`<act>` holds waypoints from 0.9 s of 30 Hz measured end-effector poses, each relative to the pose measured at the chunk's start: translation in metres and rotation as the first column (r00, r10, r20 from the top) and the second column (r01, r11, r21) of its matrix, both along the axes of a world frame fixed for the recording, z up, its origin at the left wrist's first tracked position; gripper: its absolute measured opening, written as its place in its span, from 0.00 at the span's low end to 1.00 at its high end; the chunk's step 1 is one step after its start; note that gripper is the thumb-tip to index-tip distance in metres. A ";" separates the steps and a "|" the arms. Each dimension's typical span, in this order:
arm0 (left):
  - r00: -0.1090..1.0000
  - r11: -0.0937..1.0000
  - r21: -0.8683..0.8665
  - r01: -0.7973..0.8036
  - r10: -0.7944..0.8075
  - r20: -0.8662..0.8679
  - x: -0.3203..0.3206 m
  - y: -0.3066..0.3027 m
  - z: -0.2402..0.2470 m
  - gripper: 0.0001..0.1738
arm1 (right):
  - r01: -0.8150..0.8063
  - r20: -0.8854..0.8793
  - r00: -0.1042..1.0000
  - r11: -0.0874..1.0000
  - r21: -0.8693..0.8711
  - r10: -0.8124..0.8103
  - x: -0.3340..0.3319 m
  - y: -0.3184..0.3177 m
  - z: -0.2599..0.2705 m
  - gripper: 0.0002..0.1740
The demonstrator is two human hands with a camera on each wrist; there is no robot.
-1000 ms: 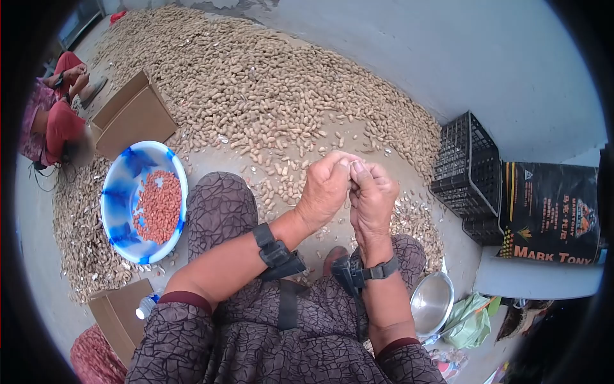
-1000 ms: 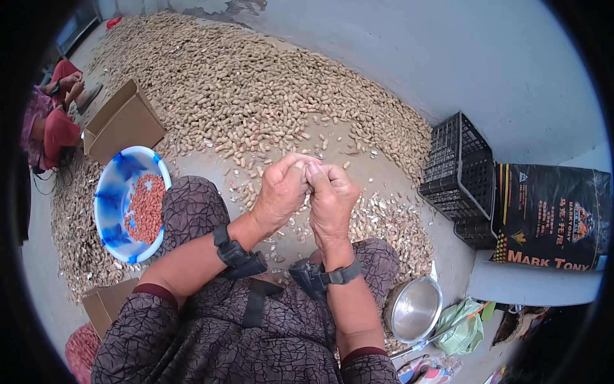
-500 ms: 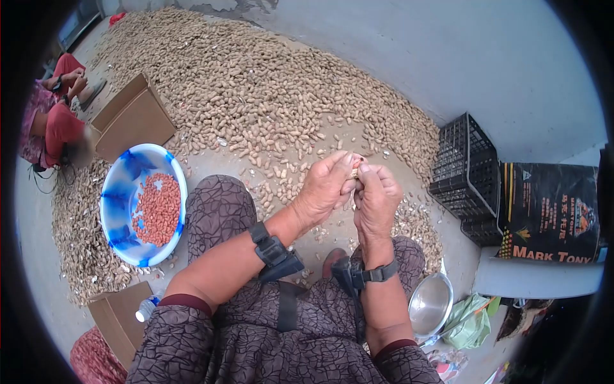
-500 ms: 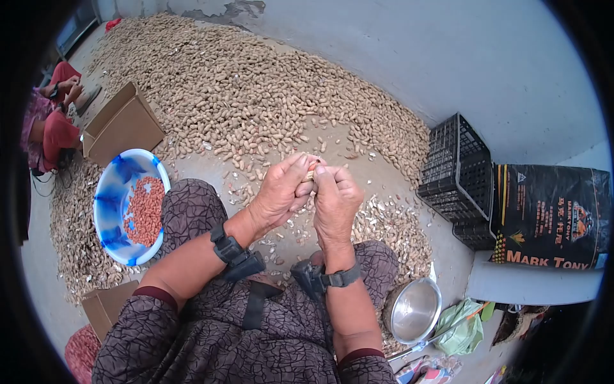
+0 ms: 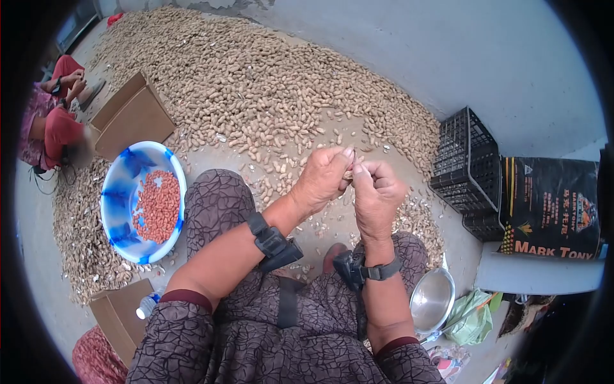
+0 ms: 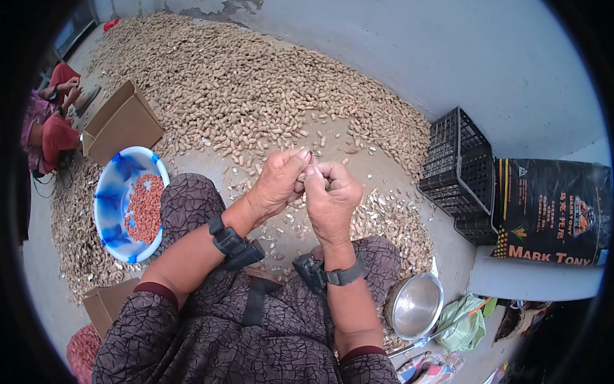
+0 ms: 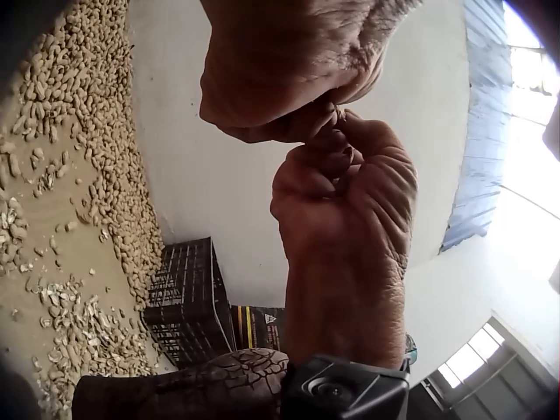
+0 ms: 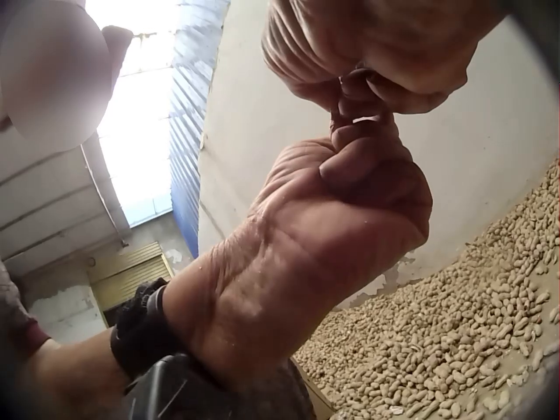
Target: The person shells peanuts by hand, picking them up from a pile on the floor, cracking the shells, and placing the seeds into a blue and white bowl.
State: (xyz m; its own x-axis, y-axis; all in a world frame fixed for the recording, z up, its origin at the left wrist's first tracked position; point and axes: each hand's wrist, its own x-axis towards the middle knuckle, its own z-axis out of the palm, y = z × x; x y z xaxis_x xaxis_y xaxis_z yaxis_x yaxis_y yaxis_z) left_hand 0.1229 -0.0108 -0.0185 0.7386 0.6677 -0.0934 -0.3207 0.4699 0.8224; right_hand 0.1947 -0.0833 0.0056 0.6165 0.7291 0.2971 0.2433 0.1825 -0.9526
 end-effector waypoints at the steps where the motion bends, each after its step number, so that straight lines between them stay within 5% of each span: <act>1: 0.999 0.998 -0.057 0.024 -0.022 0.034 0.000 -0.001 0.001 0.14 | 0.002 0.000 1.000 1.000 0.001 -0.002 0.000 -0.001 0.001 0.03; 3: 0.997 0.992 -0.117 0.036 -0.027 0.078 -0.001 -0.001 0.003 0.15 | -0.043 -0.141 0.989 0.999 -0.016 0.041 0.000 -0.003 0.004 0.03; 10: 0.973 0.963 -0.217 0.160 -0.117 0.200 -0.008 0.004 0.002 0.16 | -0.052 -0.178 0.983 0.998 -0.042 0.044 0.018 -0.012 0.009 0.05; 12: 0.972 0.960 -0.219 0.175 -0.133 0.194 -0.007 0.004 -0.001 0.16 | -0.115 -0.387 0.917 0.993 -0.018 0.099 0.030 -0.013 0.013 0.06; 14: 0.971 0.957 -0.220 0.188 -0.148 0.188 -0.008 0.005 -0.001 0.18 | -0.073 -0.387 0.921 0.992 -0.100 0.029 0.045 -0.015 0.019 0.06; 16: 0.966 0.952 -0.218 0.216 -0.175 0.192 -0.010 0.005 0.000 0.18 | 0.084 -0.096 0.987 0.925 -0.370 -0.128 0.062 -0.019 0.017 0.07; 17: 0.966 0.952 -0.219 0.215 -0.174 0.193 -0.011 0.005 0.000 0.18 | 0.083 -0.096 0.987 0.925 -0.370 -0.127 0.067 -0.021 0.016 0.07; 18: 0.964 0.952 -0.207 0.224 -0.185 0.193 -0.011 0.005 0.001 0.18 | 0.351 0.285 0.927 0.831 -0.432 -0.243 0.071 -0.023 0.017 0.08; 19: 0.961 0.953 -0.194 0.234 -0.196 0.194 -0.011 0.005 0.001 0.18 | 0.605 0.630 0.723 0.701 -0.379 -0.283 0.073 -0.024 0.016 0.10; 20: 0.961 0.952 -0.194 0.235 -0.198 0.195 -0.011 0.004 0.000 0.18 | 0.606 0.631 0.722 0.700 -0.378 -0.284 0.073 -0.023 0.014 0.10; 22: 0.939 0.941 -0.179 0.288 -0.241 0.246 -0.010 0.003 -0.002 0.19 | 0.191 0.182 0.973 0.930 -0.313 -0.139 0.070 -0.022 0.011 0.15; 23: 0.938 0.940 -0.180 0.290 -0.242 0.246 -0.010 0.002 -0.002 0.19 | 0.193 0.182 0.973 0.929 -0.315 -0.141 0.067 -0.023 0.014 0.15; 25: 0.922 0.918 -0.191 0.348 -0.299 0.247 -0.011 0.002 0.000 0.18 | -0.185 -0.250 0.962 0.938 -0.292 0.112 0.051 -0.024 0.029 0.17; 27: 0.912 0.902 -0.214 0.375 -0.317 0.260 -0.010 -0.001 0.000 0.17 | -0.271 -0.312 0.933 0.922 -0.276 0.181 0.045 -0.023 0.029 0.17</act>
